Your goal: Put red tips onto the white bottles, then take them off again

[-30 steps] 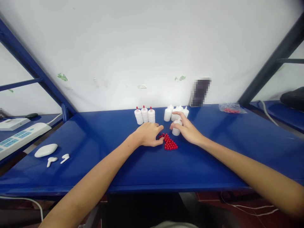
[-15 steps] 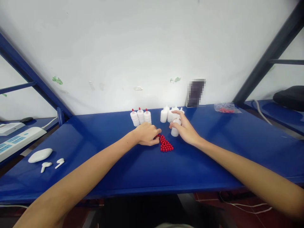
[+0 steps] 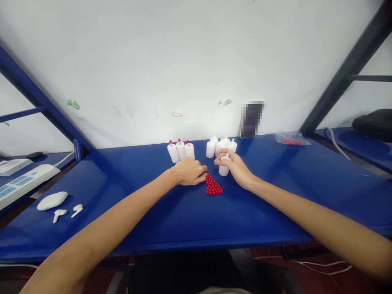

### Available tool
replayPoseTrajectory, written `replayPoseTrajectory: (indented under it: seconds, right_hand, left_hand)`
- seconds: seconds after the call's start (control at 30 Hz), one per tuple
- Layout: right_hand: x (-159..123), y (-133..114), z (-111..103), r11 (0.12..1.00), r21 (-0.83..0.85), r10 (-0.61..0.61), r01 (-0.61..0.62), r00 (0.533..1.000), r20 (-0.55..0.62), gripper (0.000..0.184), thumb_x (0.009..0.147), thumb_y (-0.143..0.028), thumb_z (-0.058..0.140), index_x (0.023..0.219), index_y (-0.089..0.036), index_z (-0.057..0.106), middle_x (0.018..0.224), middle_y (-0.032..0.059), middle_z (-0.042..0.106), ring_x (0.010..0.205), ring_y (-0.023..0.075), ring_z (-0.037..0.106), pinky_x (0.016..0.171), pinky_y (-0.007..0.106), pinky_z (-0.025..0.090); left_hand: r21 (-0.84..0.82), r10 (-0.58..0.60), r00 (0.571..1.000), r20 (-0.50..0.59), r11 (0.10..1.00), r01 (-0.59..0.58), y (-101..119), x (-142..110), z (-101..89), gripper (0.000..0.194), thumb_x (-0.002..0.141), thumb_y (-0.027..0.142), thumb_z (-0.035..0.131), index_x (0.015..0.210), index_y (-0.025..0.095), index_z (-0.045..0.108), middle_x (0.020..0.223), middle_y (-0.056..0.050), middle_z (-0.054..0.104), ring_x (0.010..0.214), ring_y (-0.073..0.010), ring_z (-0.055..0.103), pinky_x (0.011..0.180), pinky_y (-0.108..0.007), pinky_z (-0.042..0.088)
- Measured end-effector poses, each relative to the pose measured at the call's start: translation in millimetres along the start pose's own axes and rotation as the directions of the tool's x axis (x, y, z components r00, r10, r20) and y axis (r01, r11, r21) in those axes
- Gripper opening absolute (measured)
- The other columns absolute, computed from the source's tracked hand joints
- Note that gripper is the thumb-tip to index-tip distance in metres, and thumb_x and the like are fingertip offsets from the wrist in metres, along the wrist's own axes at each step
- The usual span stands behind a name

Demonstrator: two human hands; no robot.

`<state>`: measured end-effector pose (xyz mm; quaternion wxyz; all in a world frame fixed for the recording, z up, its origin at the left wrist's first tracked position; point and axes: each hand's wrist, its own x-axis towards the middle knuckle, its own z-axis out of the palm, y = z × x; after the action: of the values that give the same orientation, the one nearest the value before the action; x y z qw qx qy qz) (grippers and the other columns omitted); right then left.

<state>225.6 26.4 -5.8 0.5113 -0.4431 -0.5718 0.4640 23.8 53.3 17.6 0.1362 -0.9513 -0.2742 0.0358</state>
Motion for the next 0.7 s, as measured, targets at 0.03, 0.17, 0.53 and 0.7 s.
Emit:
replayPoseTrajectory:
  seconds: [0.03,0.17,0.53,0.7]
  right_hand:
    - [1,2,0,1.0,0.015,-0.001,0.001,1.0,0.005,0.032,0.072,-0.029,0.061,0.102,-0.022,0.058,0.083,-0.0008,0.066,0.085,0.0209,0.062,0.075,0.033,0.042]
    - [4,9,-2,0.996,0.084,0.0,-0.002,1.0,0.021,0.03,0.075,-0.028,0.058,0.105,-0.022,0.057,0.081,-0.0001,0.068,0.085,0.0214,0.064,0.078,0.034,0.043]
    - [-3,-5,-3,0.998,-0.061,0.011,0.01,0.945,0.328,0.022,0.086,-0.037,0.051,0.099,-0.019,0.056,0.066,-0.0018,0.06,0.062,0.0151,0.054,0.061,0.027,0.039]
    - [-5,-9,-3,0.974,-0.218,-0.019,0.066,0.978,0.21,0.025,0.085,-0.042,0.058,0.096,-0.019,0.059,0.064,-0.0033,0.055,0.058,0.0127,0.048,0.056,0.026,0.036]
  left_hand:
    - [-0.002,-0.021,1.0,0.001,1.0,0.021,1,0,1.0,0.036,0.096,0.037,0.036,0.086,0.016,0.064,0.078,-0.01,0.071,0.064,-0.0221,0.066,0.058,-0.03,0.042]
    - [-0.014,-0.066,0.998,-0.005,0.998,0.066,2,2,4.1,0.039,0.098,0.039,0.034,0.087,0.016,0.064,0.078,-0.01,0.07,0.065,-0.0221,0.066,0.057,-0.03,0.041]
    - [-0.193,-0.149,0.984,-0.095,0.973,0.129,6,-14,14.5,0.043,0.103,0.04,0.03,0.082,0.016,0.059,0.071,-0.004,0.065,0.061,-0.0168,0.062,0.056,-0.026,0.034]
    - [-0.417,-0.285,0.887,-0.362,0.901,0.119,8,-32,19.4,0.043,0.104,0.035,0.03,0.072,0.016,0.051,0.067,-0.001,0.056,0.06,-0.0119,0.05,0.06,-0.025,0.033]
